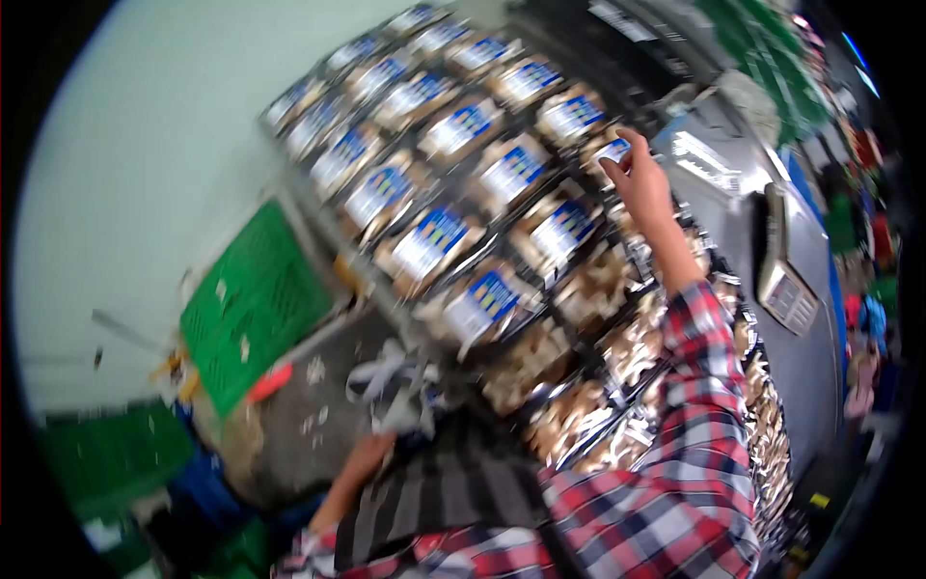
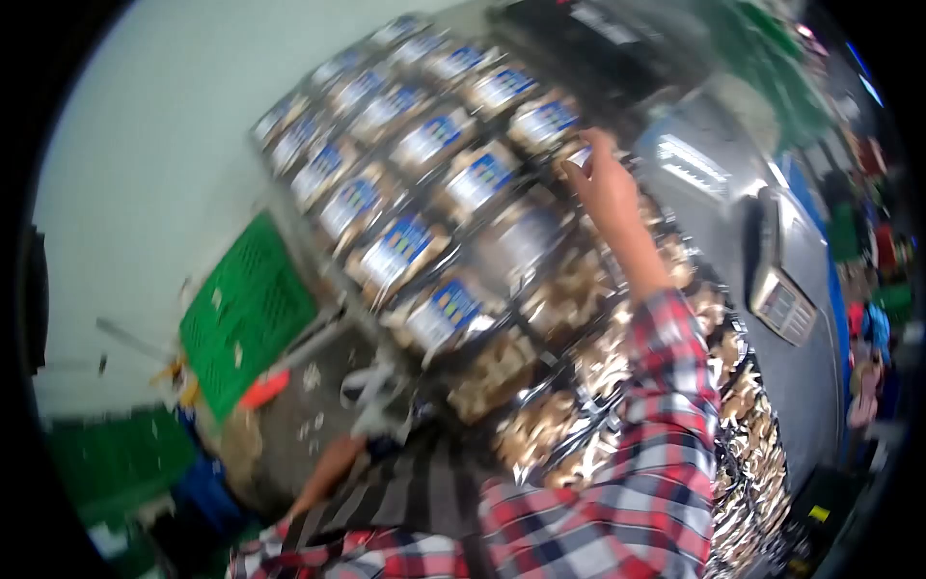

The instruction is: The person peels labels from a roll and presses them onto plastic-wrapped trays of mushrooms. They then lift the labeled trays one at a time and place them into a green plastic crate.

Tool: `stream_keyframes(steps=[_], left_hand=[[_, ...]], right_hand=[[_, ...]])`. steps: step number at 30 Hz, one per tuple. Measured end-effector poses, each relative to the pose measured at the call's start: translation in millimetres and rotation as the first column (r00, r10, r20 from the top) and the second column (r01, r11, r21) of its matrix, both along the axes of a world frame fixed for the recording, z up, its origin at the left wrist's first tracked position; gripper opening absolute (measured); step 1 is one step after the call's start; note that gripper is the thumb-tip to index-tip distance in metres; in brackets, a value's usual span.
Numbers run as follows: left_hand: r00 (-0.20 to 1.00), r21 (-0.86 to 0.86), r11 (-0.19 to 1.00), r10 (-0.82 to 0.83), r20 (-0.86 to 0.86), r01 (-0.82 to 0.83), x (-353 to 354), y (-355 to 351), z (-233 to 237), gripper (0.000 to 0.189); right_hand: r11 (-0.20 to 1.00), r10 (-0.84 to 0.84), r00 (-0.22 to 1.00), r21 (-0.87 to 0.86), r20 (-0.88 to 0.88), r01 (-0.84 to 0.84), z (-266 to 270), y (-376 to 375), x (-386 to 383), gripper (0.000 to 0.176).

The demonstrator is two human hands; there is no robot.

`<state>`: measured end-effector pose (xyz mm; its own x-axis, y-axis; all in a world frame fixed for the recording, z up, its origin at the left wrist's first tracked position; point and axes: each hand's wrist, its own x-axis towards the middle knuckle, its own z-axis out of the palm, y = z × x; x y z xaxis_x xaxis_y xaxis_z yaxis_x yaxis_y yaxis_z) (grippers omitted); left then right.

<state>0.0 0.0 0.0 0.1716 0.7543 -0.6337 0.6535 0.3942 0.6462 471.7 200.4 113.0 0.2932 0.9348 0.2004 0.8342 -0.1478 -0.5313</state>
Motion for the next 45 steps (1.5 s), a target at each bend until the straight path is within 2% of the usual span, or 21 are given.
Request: stream_keyframes(steps=[2, 3, 4, 5, 11, 13, 15, 17, 25, 26, 27, 29, 31, 33, 34, 37, 40, 41, 42, 43, 45], left_hand=[[0.999, -0.061, 0.998, 0.022, -0.032, -0.024, 17.8, -35.9, 53.1, 0.042], [0.989, 0.476, 0.879, -0.055, 0.136, -0.016, -24.2, 20.6, 6.5, 0.041], [0.897, -0.136, 0.953, 0.299, 0.325, -0.269, -22.0, 18.7, 18.8, 0.040], [0.702, -0.252, 0.871, 0.490, 0.517, -0.423, -14.8, 7.1, 28.0, 0.029], [0.899, 0.061, 0.982, 0.140, 0.416, -0.181, -17.5, 9.7, 73.5, 0.030], [0.967, 0.080, 0.997, -0.006, 0.253, -0.015, -20.7, 8.8, 82.7, 0.029], [0.920, 0.173, 0.978, 0.039, 0.390, -0.115, -16.9, 4.7, 69.7, 0.031], [0.918, 0.107, 0.986, 0.074, 0.389, -0.125, -17.7, 7.1, 68.5, 0.030], [0.935, 0.684, 0.687, -0.354, 0.021, 0.245, -9.0, 8.6, 54.3, 0.015], [0.916, 0.276, 0.958, -0.037, 0.399, -0.082, -0.9, 8.2, 44.2, 0.015], [0.748, -0.278, 0.920, 0.388, 0.538, -0.277, 9.0, 9.6, 31.4, 0.017], [0.873, 0.029, 0.974, 0.187, 0.450, -0.224, 15.6, 11.6, 30.0, 0.020], [0.747, -0.122, 0.931, 0.351, 0.565, -0.345, -11.3, 21.9, -10.6, 0.019], [0.444, -0.555, 0.677, 0.736, 0.510, -0.484, -21.6, 30.8, -21.2, 0.022], [0.395, -0.527, 0.673, 0.735, 0.550, -0.519, -18.5, 26.2, -13.2, 0.025], [0.270, -0.594, 0.679, 0.725, 0.633, -0.431, -33.1, 20.9, -1.2, 0.028], [0.520, -0.592, 0.749, 0.647, 0.557, -0.298, -15.7, 1.3, 39.5, 0.034], [0.849, -0.315, 0.944, 0.247, 0.466, -0.102, -14.5, -0.8, 53.1, 0.029], [0.966, -0.070, 0.979, -0.177, 0.190, 0.193, -13.4, -3.0, 67.0, 0.026], [0.873, 0.033, 0.873, -0.487, -0.029, 0.487, 1.5, -0.6, 89.4, 0.028], [0.821, -0.401, 0.891, 0.059, 0.568, 0.213, 19.5, 3.3, 100.5, 0.033]], right_hand=[[0.938, 0.330, 0.913, -0.029, -0.239, -0.346, 19.7, -48.5, -33.2, 0.031], [0.889, 0.449, 0.859, 0.027, -0.247, -0.457, 6.8, -41.6, -130.6, 0.028], [0.786, 0.596, 0.736, 0.046, -0.322, -0.616, 8.8, -77.3, -161.6, 0.030], [0.599, 0.800, 0.584, 0.144, -0.134, -0.788, 4.9, -100.0, -189.3, 0.034], [0.265, 0.957, 0.251, 0.084, -0.147, -0.960, -15.7, -148.4, -283.9, 0.029], [0.305, 0.927, 0.282, 0.056, -0.247, -0.951, -7.6, -154.8, -286.0, 0.028], [0.352, 0.848, 0.287, 0.069, -0.445, -0.933, 2.0, -160.1, -282.6, 0.027], [0.378, 0.882, 0.335, 0.071, -0.332, -0.923, 0.8, -162.3, -283.5, 0.025], [0.292, 0.938, 0.324, 0.219, 0.126, -0.931, -11.3, -169.7, -274.5, 0.011], [0.283, 0.940, 0.318, 0.243, 0.122, -0.928, -15.0, -171.8, -267.9, 0.012], [0.267, 0.943, 0.308, 0.266, 0.127, -0.926, -17.6, -174.0, -257.2, 0.012], [0.311, 0.940, 0.333, 0.213, 0.075, -0.926, -9.6, -183.6, -240.6, 0.013], [0.493, 0.865, 0.500, 0.273, -0.048, -0.826, -11.3, -181.7, -210.7, 0.011], [0.605, 0.789, 0.586, 0.402, -0.185, -0.687, -11.1, -158.8, -143.4, 0.017], [0.867, 0.492, 0.796, 0.116, -0.353, -0.485, 3.2, -157.3, -110.9, 0.020], [0.990, -0.024, 0.844, -0.127, -0.536, -0.053, 12.8, -112.7, 16.9, 0.016], [0.982, -0.111, 0.792, -0.186, -0.600, -0.004, 5.6, -76.1, 97.5, 0.018], [0.983, -0.107, 0.821, -0.186, -0.560, 0.001, -3.3, -65.1, 114.6, 0.020], [0.976, -0.126, 0.790, -0.216, -0.600, -0.008, -10.9, -55.9, 125.7, 0.022], [0.969, -0.153, 0.811, -0.248, -0.565, 0.010, -18.5, -47.7, 128.7, 0.022], [0.949, -0.203, 0.848, -0.313, -0.490, 0.046, -38.7, -33.1, 130.7, 0.022]])
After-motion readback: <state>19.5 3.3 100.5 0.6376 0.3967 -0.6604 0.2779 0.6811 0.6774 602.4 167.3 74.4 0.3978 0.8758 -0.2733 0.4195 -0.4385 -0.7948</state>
